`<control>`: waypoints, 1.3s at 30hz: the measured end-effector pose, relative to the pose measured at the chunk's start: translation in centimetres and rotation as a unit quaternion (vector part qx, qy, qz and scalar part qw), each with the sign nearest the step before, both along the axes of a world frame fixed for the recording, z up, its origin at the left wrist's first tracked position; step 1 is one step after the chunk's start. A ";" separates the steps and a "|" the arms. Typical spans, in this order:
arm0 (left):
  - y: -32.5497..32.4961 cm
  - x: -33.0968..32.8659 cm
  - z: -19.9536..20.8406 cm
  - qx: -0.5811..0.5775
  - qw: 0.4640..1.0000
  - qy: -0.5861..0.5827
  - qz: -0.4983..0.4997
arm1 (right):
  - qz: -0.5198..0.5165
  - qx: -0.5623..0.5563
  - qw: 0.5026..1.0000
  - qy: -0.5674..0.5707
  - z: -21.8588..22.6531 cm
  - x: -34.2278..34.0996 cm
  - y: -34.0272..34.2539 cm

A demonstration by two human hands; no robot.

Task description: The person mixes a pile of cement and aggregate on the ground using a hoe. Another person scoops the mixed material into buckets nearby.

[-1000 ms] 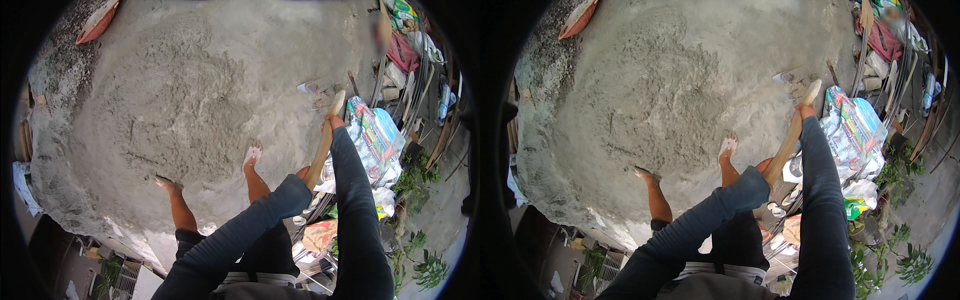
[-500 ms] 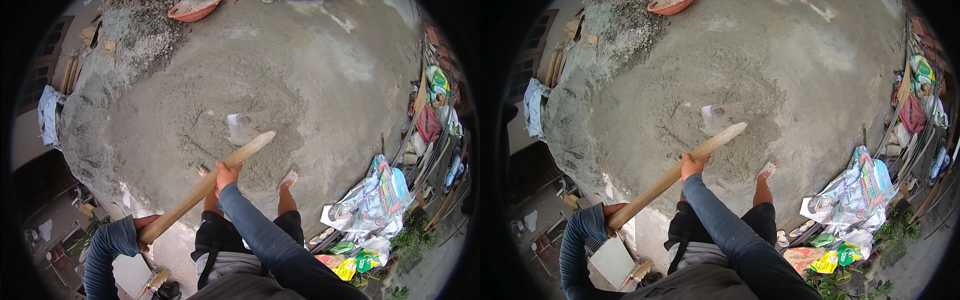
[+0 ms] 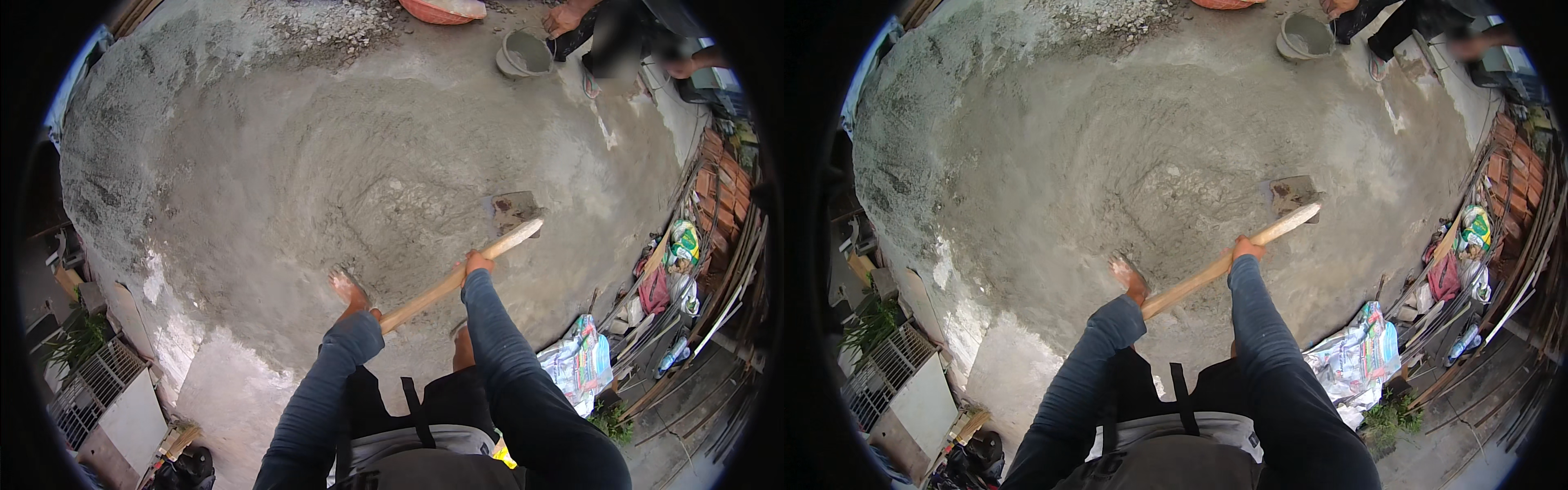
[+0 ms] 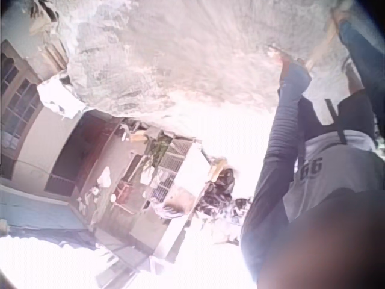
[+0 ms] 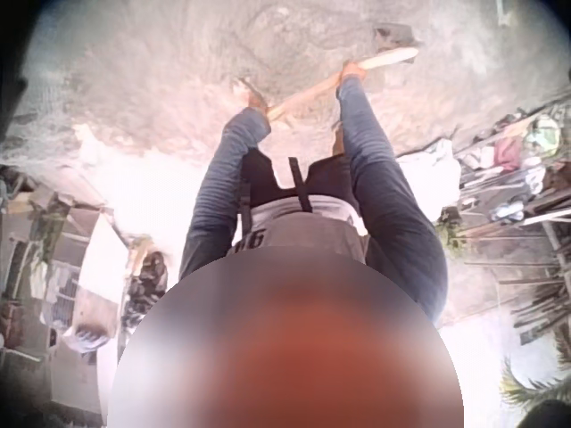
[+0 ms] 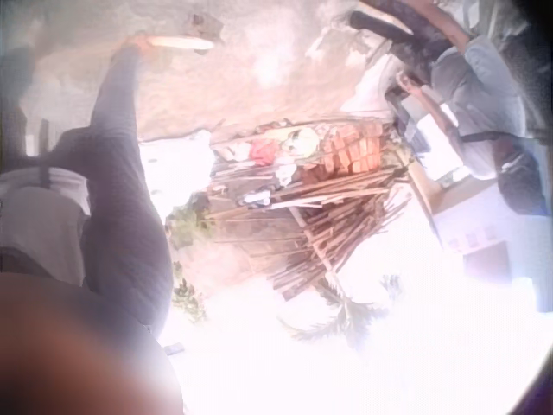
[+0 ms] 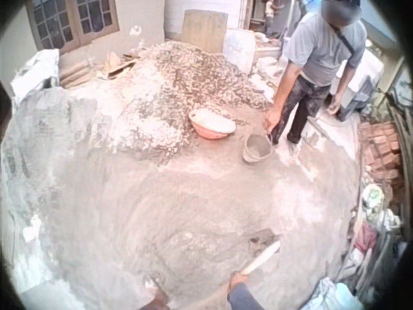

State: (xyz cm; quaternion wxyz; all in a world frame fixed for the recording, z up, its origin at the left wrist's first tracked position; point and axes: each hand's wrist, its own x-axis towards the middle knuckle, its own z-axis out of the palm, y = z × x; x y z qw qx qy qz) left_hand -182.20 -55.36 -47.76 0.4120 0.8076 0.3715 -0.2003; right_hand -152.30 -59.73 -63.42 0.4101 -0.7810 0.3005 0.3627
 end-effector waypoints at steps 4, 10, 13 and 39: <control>5.1 -9.1 3.7 0.047 0.991 0.124 -0.019 | -0.019 0.048 0.995 0.085 -1.9 -13.3 3.5; 3.4 -17.5 8.5 0.014 0.988 0.104 0.114 | -0.020 0.178 0.978 0.112 7.1 -20.3 4.8; 0.8 -14.7 5.1 -0.007 0.983 0.022 0.182 | 0.009 0.233 0.966 0.113 7.5 -15.0 6.7; -10.0 -5.3 0.2 -0.025 0.918 0.104 0.382 | 0.227 0.151 0.946 0.173 -3.2 -10.4 12.8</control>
